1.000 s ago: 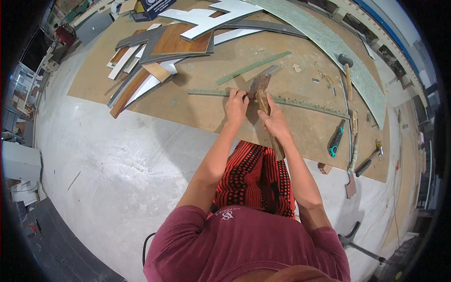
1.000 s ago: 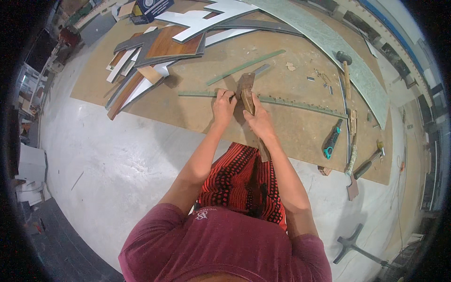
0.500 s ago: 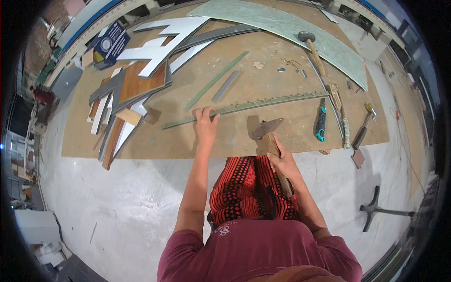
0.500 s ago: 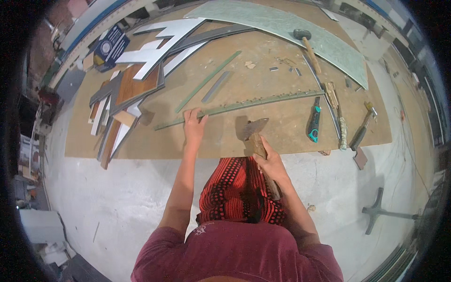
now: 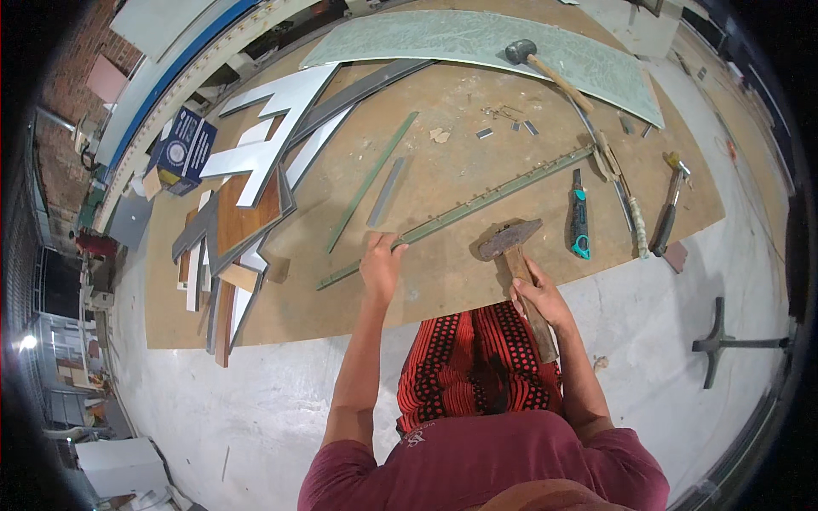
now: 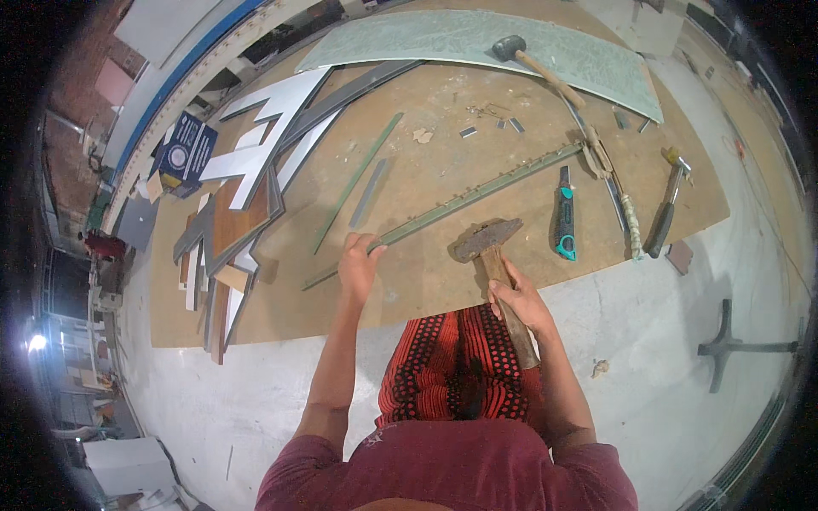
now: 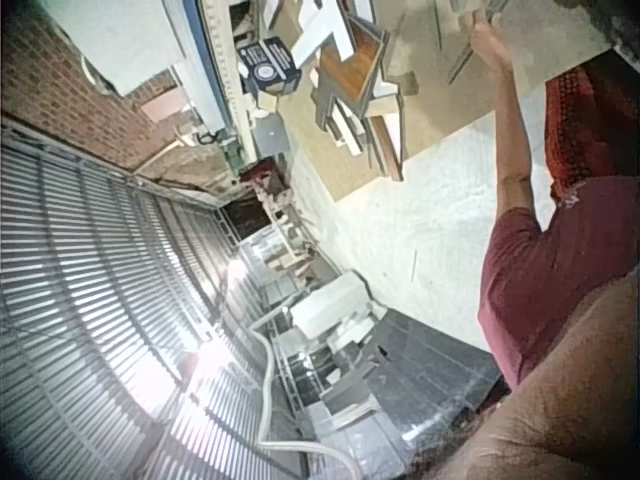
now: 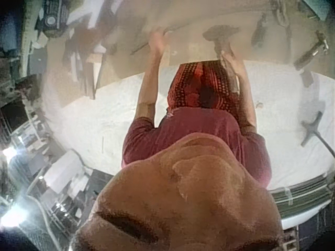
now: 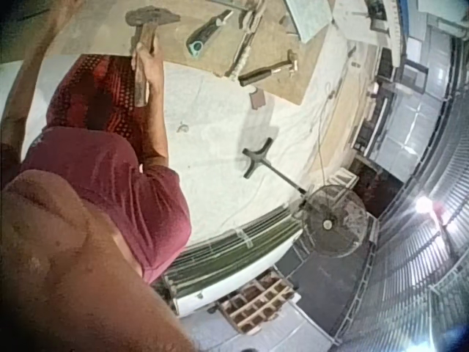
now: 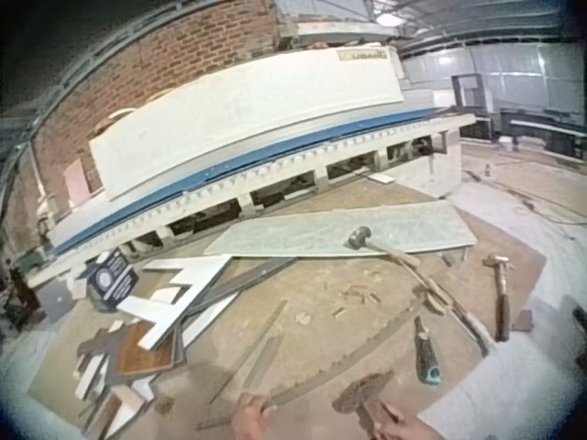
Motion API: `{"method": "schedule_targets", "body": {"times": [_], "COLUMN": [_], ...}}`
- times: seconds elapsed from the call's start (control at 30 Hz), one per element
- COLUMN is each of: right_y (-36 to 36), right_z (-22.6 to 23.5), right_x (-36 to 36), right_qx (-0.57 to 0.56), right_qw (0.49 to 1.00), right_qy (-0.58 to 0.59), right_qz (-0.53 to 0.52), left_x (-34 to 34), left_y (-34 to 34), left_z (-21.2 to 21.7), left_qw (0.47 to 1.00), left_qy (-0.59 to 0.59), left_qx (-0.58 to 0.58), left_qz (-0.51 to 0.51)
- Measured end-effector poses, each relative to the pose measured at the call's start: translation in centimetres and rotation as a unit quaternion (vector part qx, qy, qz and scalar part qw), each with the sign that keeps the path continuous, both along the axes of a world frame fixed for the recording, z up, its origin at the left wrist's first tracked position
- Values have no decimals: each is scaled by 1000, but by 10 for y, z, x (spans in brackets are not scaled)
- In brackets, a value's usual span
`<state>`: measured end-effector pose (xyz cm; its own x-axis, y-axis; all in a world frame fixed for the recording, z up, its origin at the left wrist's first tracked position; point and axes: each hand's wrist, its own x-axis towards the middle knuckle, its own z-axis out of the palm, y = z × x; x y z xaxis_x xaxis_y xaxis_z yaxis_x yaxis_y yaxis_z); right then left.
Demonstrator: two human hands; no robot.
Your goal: The recorder uses a hammer to nail small pieces onto a wooden frame or strip on a workbench.
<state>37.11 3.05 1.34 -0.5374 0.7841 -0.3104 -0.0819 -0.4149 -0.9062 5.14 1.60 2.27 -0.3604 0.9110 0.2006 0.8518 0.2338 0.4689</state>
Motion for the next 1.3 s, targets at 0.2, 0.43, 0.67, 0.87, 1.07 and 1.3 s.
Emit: {"method": "schedule_targets", "body": {"times": [0.2,0.43,0.67,0.87,1.07,1.3], "right_y": [7,11,15,15,12,9], "right_z": [-1,5,19,18,19,7], "right_x": [4,3,-2,-3,-2,0], "right_qx": [-40,-54,-73,-97,-85,-90], "right_qw": [999,998,997,995,996,996], "right_qy": [21,33,10,-17,-10,13], "right_qz": [0,10,3,-2,16,23], "left_x": [-26,-10,84,123,96,64], "left_y": [33,177,317,356,360,287], "left_z": [16,55,19,-20,-31,-3], "left_qw": [988,972,968,982,983,947], "left_qy": [-37,-52,-155,-33,51,-276], "left_qx": [-16,102,45,-6,71,49], "left_qz": [-149,-206,-191,-187,-159,-157]}}
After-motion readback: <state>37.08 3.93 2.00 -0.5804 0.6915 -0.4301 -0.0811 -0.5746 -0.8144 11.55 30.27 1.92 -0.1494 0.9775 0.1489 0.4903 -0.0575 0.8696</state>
